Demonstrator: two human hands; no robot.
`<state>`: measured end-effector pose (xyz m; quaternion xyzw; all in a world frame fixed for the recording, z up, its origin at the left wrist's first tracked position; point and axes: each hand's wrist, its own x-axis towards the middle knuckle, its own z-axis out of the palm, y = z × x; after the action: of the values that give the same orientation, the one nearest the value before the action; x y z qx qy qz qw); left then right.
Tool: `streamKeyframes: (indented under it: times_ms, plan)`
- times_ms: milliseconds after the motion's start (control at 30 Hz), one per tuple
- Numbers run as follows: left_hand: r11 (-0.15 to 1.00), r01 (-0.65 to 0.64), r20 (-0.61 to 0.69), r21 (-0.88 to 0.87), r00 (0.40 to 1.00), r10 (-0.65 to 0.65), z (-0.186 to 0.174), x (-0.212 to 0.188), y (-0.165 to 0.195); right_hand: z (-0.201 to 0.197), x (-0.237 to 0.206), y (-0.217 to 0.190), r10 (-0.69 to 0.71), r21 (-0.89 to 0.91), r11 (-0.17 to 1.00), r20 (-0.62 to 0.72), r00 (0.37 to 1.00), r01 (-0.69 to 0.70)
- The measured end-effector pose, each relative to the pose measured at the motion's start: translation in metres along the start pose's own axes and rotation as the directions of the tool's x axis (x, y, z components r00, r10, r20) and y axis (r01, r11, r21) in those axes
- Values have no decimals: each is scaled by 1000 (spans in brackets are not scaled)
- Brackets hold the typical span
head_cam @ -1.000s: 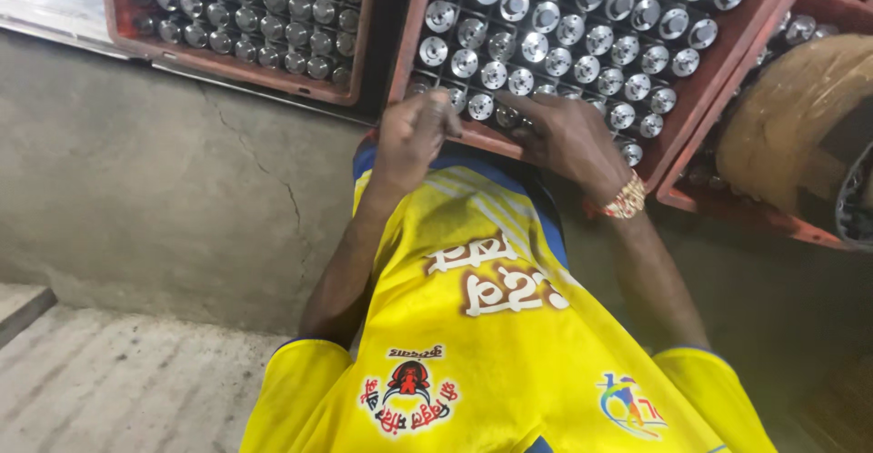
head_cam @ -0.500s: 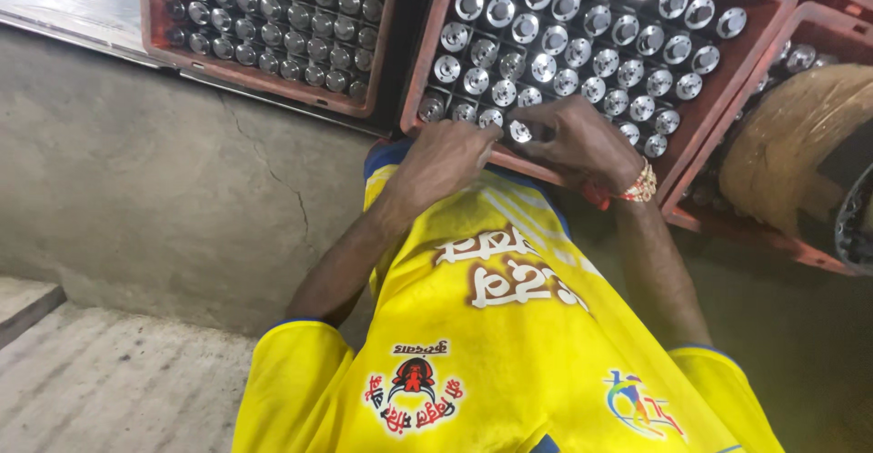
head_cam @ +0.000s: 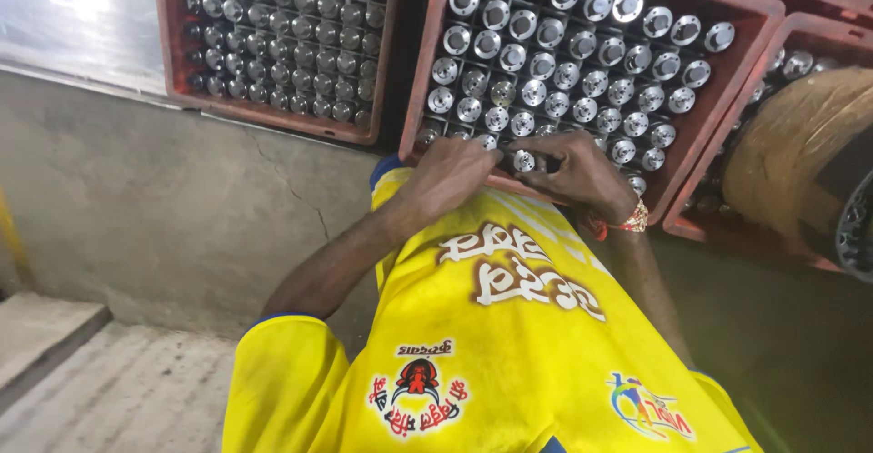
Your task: The person repeatedly picks small cylindrical metal parts from a red crate, gathers them in their left hand, and places them into a second crate. The person continues this transfer process throughout the clip.
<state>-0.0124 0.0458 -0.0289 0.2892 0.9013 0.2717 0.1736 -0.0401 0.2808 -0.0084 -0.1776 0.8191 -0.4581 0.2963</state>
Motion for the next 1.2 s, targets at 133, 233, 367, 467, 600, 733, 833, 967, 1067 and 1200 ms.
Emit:
streamKeyframes:
  times_ms: [133, 233, 367, 467, 600, 733, 833, 967, 1067, 1200]
  plan:
    - [988, 17, 171, 153, 984, -44, 19, 5, 12, 1, -4, 6, -9, 49, 999, -23, 1000, 11]
    - [983, 21, 238, 182, 969, -65, 26, 13, 14, 1, -3, 4, 2, 21, 1000, -8, 1000, -2]
    - [986, 18, 279, 165, 958, -64, 27, 31, -1, 3, 0, -4, 79, -66, 994, -48, 996, -82]
    - [990, 18, 324, 138, 944, -62, 27, 41, -8, 5, -2, -9, 166, -51, 984, -61, 984, -170]
    - [991, -4, 301, 132, 953, -37, 21, 42, -11, 10, -5, -11, 43, -37, 998, -141, 989, -48]
    - [993, 50, 398, 107, 913, -89, 19, 43, -7, 12, -8, -11, 106, -7, 994, -158, 982, -108]
    - [981, 110, 393, 162, 904, -166, 27, 39, 7, 13, -6, -11, 70, -22, 997, -169, 983, -75]
    - [968, 116, 309, 222, 934, -182, 33, 43, 13, 16, -3, -15, -109, -42, 994, -239, 965, 102]
    - [993, 86, 425, 86, 898, -114, 18, 45, 2, 20, -3, -18, 167, -59, 982, -172, 971, -179]
    - [989, 146, 437, -9, 890, -128, -5, 34, 1, 22, -8, -17, 55, -33, 997, -208, 977, -63]
